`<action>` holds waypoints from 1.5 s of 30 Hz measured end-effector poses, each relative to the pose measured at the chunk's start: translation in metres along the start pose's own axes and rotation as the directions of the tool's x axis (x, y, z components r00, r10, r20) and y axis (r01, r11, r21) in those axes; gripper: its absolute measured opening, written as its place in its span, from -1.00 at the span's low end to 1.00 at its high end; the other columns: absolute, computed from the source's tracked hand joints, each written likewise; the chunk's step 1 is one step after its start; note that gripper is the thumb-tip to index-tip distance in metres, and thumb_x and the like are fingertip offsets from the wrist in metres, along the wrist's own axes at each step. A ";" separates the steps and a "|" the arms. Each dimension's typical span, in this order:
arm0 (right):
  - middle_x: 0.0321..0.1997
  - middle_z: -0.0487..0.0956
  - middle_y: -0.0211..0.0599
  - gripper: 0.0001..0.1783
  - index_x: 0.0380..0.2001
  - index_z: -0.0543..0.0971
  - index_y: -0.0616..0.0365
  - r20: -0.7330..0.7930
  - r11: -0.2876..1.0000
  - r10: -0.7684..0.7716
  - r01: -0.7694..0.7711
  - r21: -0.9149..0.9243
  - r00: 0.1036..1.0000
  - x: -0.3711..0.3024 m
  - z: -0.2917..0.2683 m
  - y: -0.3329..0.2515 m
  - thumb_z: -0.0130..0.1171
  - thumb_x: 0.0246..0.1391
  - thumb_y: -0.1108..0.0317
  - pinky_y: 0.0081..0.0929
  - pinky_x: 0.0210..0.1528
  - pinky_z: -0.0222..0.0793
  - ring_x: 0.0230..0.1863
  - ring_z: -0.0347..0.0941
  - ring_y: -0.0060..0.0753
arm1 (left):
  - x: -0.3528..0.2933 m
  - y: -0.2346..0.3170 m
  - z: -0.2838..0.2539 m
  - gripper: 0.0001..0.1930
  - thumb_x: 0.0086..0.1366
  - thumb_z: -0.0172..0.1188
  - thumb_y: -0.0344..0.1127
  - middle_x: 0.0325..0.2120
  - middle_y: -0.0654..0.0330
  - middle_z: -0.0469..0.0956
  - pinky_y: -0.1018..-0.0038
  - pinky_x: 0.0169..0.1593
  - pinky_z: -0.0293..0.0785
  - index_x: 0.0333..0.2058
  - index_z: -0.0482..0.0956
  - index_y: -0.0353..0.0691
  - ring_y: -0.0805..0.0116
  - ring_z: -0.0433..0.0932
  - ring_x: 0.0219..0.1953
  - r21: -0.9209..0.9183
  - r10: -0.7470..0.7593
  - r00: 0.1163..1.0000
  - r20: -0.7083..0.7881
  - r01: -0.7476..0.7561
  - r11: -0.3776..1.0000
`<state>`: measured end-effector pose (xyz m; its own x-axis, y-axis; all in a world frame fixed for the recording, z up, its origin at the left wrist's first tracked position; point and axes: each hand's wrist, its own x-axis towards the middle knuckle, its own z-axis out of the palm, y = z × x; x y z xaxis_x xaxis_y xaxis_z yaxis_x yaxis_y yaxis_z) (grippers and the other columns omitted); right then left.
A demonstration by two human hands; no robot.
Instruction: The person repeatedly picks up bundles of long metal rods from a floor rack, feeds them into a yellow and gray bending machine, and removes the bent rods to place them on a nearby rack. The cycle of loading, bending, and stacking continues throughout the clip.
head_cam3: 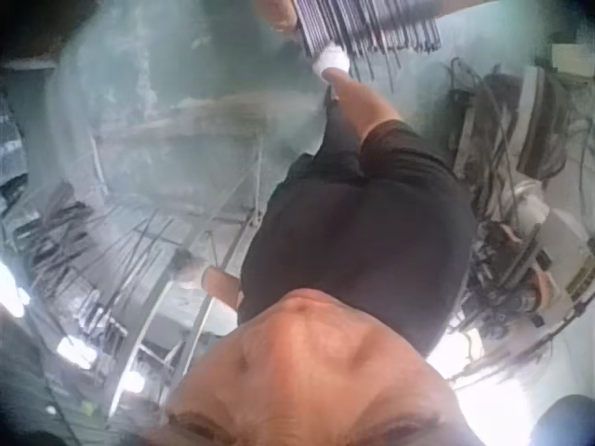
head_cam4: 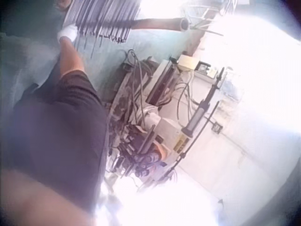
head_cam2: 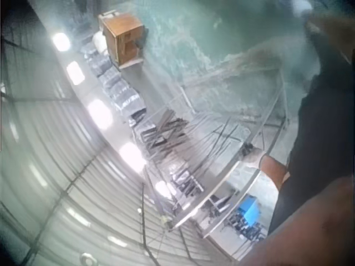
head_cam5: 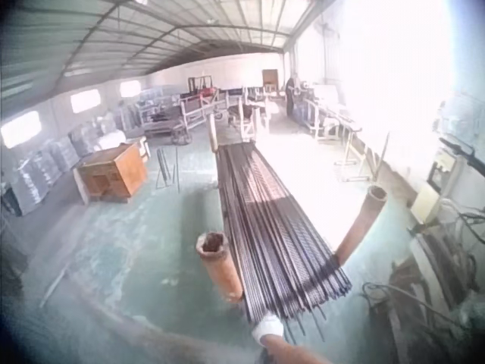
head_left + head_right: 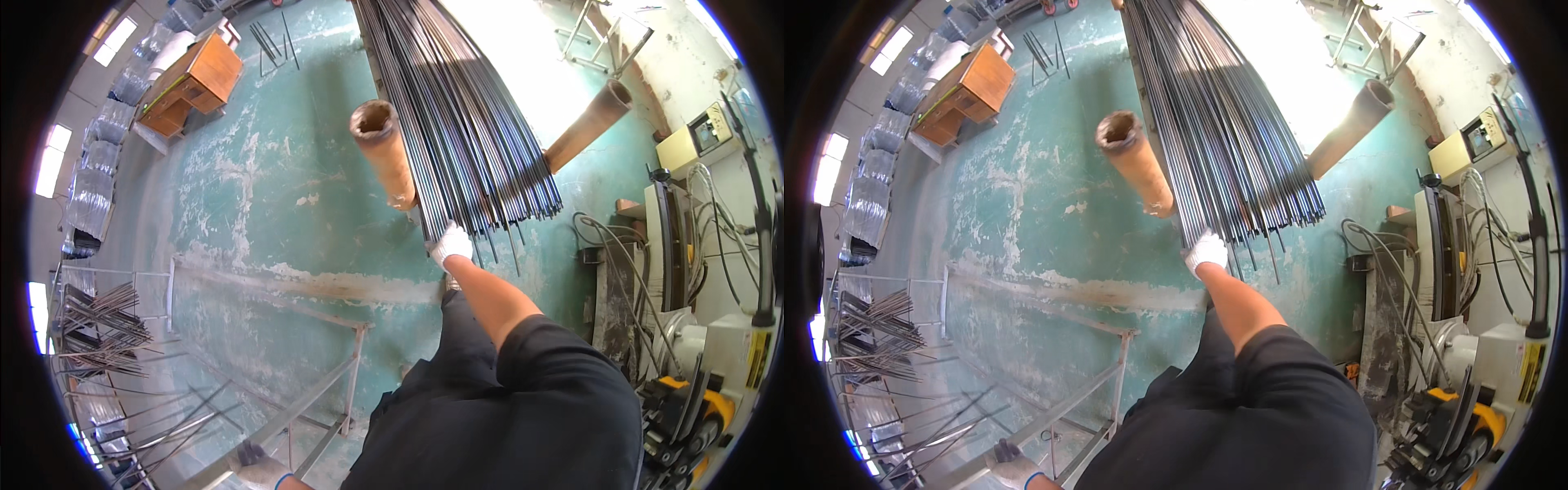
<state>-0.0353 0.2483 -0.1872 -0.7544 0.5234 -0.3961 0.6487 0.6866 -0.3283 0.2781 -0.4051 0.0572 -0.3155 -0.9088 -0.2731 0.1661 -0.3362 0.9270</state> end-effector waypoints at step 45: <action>0.00 0.77 0.16 -0.26 0.05 0.77 0.16 0.386 0.817 0.478 -0.561 0.135 0.789 -0.323 -0.190 0.238 0.33 0.26 -0.36 0.02 0.13 0.58 0.07 0.69 0.33 | -0.370 -0.388 0.454 -0.71 0.59 0.29 -0.21 -0.15 0.04 0.71 0.25 -0.18 0.71 0.11 0.56 -0.25 0.18 0.72 -0.23 0.906 -0.892 -0.177 0.417 -0.002 0.424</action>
<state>0.3439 0.3383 0.0259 -0.2469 0.5465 -0.8003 0.9665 0.1992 -0.1621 -0.0936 0.1740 -0.0845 -0.4819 0.5635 -0.6710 -0.7750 0.0832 0.6265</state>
